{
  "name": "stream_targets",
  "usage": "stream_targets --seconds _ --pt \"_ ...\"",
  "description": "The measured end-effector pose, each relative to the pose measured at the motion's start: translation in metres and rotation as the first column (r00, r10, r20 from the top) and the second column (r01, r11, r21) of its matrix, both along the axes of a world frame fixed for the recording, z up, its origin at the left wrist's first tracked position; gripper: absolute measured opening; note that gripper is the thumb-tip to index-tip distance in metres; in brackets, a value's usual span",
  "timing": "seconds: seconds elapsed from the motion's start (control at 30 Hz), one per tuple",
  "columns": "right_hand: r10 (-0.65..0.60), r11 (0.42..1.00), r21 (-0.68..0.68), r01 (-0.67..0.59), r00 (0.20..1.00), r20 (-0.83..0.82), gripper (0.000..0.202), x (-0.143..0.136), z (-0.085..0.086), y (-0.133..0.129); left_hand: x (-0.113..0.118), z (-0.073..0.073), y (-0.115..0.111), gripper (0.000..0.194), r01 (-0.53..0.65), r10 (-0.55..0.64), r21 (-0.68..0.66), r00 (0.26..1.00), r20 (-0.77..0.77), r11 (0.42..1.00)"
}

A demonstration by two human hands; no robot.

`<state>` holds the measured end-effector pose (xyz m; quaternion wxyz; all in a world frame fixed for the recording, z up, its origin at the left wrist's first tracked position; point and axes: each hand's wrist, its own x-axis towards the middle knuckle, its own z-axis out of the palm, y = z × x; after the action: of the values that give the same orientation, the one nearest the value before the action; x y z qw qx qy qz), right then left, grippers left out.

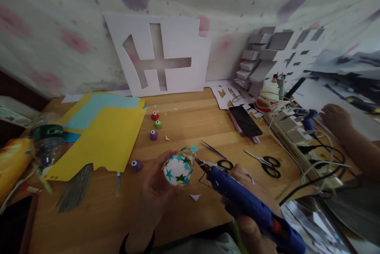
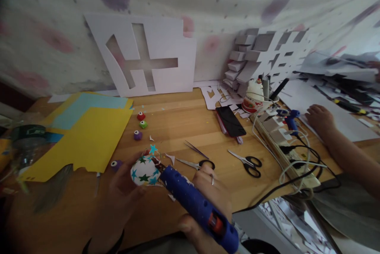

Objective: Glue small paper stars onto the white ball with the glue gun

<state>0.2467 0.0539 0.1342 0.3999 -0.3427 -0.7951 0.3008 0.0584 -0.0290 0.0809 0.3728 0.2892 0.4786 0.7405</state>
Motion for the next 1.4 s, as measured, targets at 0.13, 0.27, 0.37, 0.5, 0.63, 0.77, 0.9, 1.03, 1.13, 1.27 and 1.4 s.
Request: stream_targets --seconds 0.13,0.27,0.37,0.5,0.63,0.77,0.9,1.03,1.13,1.27,1.4 --pt "0.073 0.997 0.037 -0.075 0.995 0.064 0.068 0.003 0.000 0.000 0.000 -0.001 0.000 0.060 -0.007 0.007 -0.002 1.000 -0.005 1.000" --pt "0.049 0.997 0.048 -0.053 0.995 0.082 0.069 0.004 -0.001 -0.002 0.000 -0.001 0.001 0.060 -0.006 0.006 -0.006 1.000 -0.020 1.000" --pt "0.059 0.997 0.036 -0.061 0.997 0.055 0.068 0.002 -0.004 -0.003 0.001 -0.001 0.001 0.060 -0.013 0.014 0.001 0.999 -0.038 1.000" --pt "0.070 0.998 0.000 -0.070 0.997 -0.025 0.064 -0.003 -0.002 -0.002 0.003 -0.003 0.001 0.061 -0.020 0.020 -0.016 1.000 -0.001 1.000" --pt "0.119 0.991 -0.060 -0.117 0.992 0.029 0.055 0.001 0.003 0.008 -0.002 -0.008 0.000 0.061 -0.084 0.086 -0.031 0.994 0.072 0.996" --pt "-0.224 0.951 -0.181 0.249 0.963 0.148 0.035 0.015 -0.013 0.037 -0.016 -0.013 -0.006 0.055 -0.186 0.189 -0.051 0.980 0.063 0.981" --pt "-0.400 0.844 -0.255 0.471 0.871 0.285 0.044 0.026 -0.044 0.075 -0.028 -0.012 -0.013 0.055 -0.250 0.255 -0.075 0.965 0.057 0.965" --pt "-0.371 0.835 -0.236 0.497 0.825 0.426 0.048 0.031 -0.063 0.097 -0.032 -0.011 -0.016 0.054 -0.274 0.285 -0.106 0.954 0.097 0.956" --pt "-0.418 0.829 -0.144 0.541 0.769 0.484 0.055 0.044 -0.066 0.089 -0.033 -0.017 -0.014 0.051 -0.306 0.319 -0.128 0.943 0.097 0.943" --pt "-0.527 0.769 0.023 0.638 0.614 0.587 0.059 0.067 -0.056 0.048 -0.036 -0.031 -0.009 0.049 -0.281 0.297 -0.144 0.949 0.102 0.949" --pt "-0.181 0.935 -0.172 0.309 0.837 0.517 0.043 0.051 -0.038 0.013 -0.038 -0.037 -0.006 0.051 -0.241 0.263 -0.151 0.953 0.149 0.959"
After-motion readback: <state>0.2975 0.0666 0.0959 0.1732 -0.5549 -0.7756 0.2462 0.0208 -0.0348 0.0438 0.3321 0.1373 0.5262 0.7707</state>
